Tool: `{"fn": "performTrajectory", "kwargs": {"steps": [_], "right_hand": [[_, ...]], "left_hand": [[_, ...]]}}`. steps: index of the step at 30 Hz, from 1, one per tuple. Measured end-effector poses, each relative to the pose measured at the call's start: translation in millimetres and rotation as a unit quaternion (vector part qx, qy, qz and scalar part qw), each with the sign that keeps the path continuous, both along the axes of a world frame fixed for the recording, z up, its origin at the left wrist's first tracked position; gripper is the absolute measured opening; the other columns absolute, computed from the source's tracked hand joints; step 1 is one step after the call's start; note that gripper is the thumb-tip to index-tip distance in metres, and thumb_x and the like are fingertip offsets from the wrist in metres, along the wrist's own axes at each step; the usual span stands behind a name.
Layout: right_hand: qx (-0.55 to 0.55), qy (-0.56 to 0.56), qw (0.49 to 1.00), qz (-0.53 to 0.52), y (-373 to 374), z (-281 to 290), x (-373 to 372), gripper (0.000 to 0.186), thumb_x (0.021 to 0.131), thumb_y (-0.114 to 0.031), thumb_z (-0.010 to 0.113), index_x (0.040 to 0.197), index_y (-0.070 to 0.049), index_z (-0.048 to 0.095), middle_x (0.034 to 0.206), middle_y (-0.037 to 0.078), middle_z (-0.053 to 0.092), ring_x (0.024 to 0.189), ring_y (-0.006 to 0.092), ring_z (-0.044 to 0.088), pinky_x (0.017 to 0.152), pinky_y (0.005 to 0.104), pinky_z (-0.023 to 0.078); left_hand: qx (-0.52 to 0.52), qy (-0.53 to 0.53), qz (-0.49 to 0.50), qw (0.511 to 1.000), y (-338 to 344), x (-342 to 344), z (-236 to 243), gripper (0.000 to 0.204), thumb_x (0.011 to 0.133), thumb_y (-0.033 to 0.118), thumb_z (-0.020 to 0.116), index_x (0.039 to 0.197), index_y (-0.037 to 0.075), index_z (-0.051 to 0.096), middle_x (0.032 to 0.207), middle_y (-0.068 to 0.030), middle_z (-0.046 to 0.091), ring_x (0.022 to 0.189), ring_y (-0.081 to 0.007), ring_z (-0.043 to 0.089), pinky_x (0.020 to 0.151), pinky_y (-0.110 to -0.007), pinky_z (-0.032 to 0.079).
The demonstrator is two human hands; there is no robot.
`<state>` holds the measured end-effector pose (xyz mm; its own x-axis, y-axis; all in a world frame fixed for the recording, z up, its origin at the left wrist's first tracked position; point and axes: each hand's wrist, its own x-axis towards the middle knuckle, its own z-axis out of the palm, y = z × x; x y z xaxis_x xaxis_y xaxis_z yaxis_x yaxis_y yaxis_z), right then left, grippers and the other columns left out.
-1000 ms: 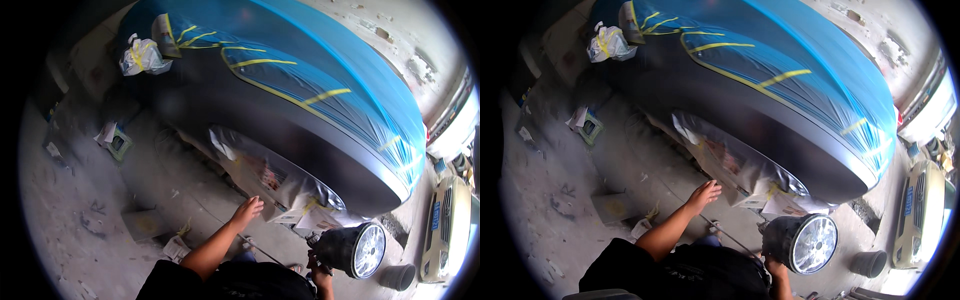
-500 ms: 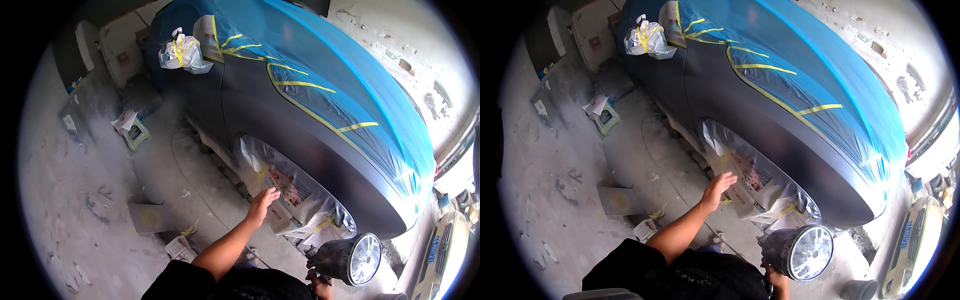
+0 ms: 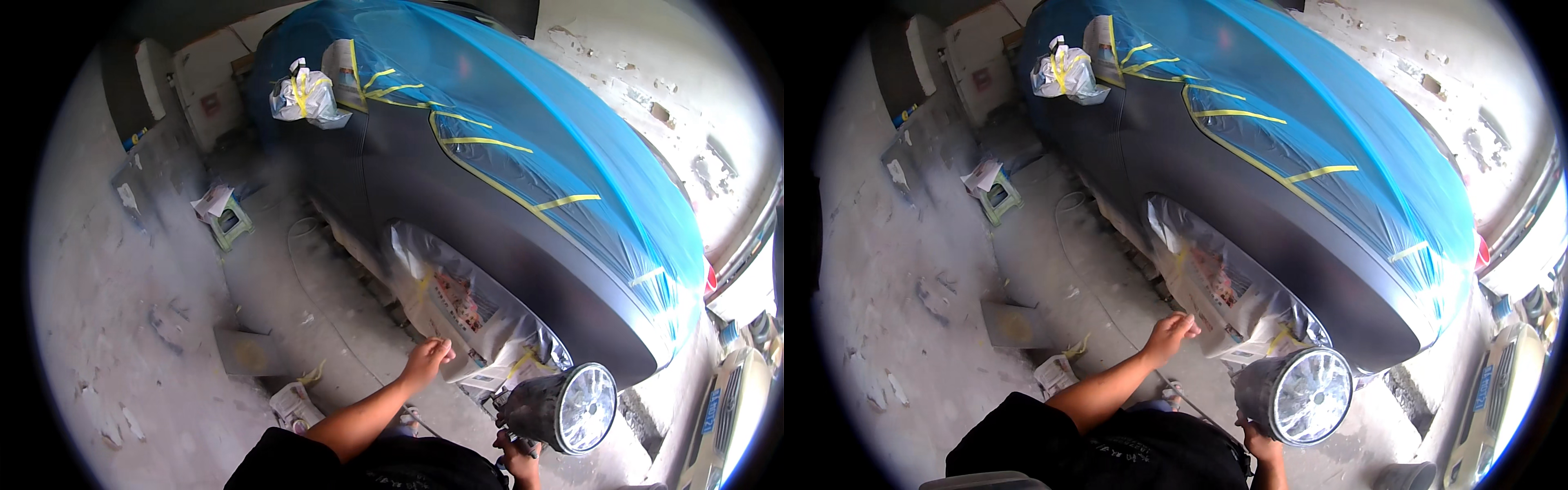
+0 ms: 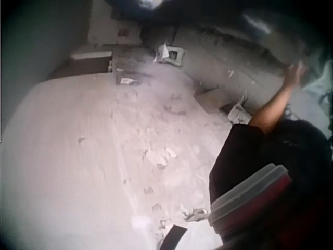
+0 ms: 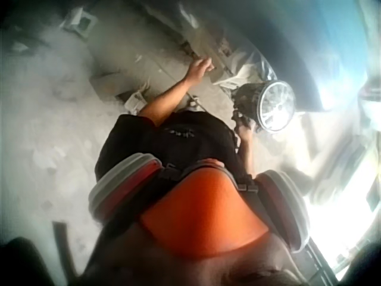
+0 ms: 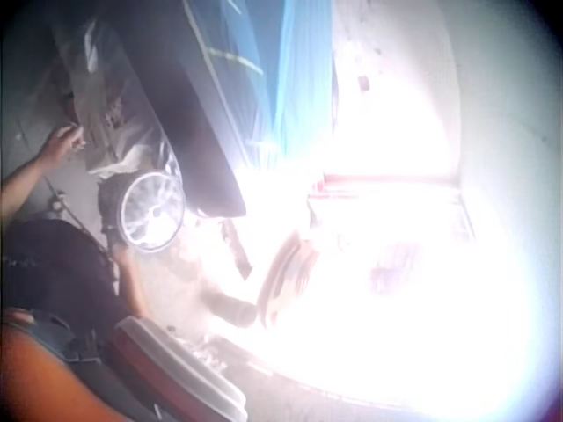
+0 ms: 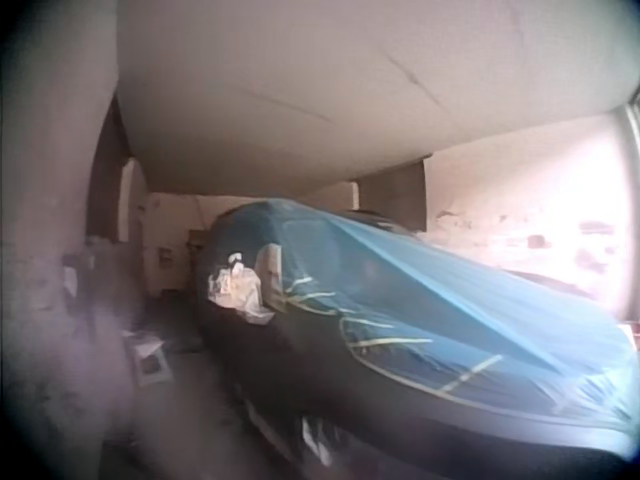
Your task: The person uses a spray gun to apply gray paint to the side of a car. The car is masked with blue plastic and yellow tape, and the person moves along the side to cover the door and rear panel.
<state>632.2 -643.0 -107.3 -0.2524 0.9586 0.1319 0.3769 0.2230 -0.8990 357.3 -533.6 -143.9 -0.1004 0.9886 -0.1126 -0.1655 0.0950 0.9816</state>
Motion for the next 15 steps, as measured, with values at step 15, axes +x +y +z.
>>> {"fn": "performTrajectory", "kwargs": {"steps": [15], "right_hand": [[-0.108,0.227,0.968,0.006,43.8,68.3,-46.2,0.029,0.082,-0.005,0.061,0.108,0.004,0.051,0.099,0.012,0.059,0.068,0.0151,0.059,0.058,0.0277,0.047]], "left_hand": [[-0.095,0.09,-0.104,0.986,-93.9,25.1,-21.6,0.019,0.092,0.02,0.05,0.098,0.002,0.048,0.08,-0.0055,0.052,0.075,-0.012,0.052,0.069,-0.028,0.044]]}}
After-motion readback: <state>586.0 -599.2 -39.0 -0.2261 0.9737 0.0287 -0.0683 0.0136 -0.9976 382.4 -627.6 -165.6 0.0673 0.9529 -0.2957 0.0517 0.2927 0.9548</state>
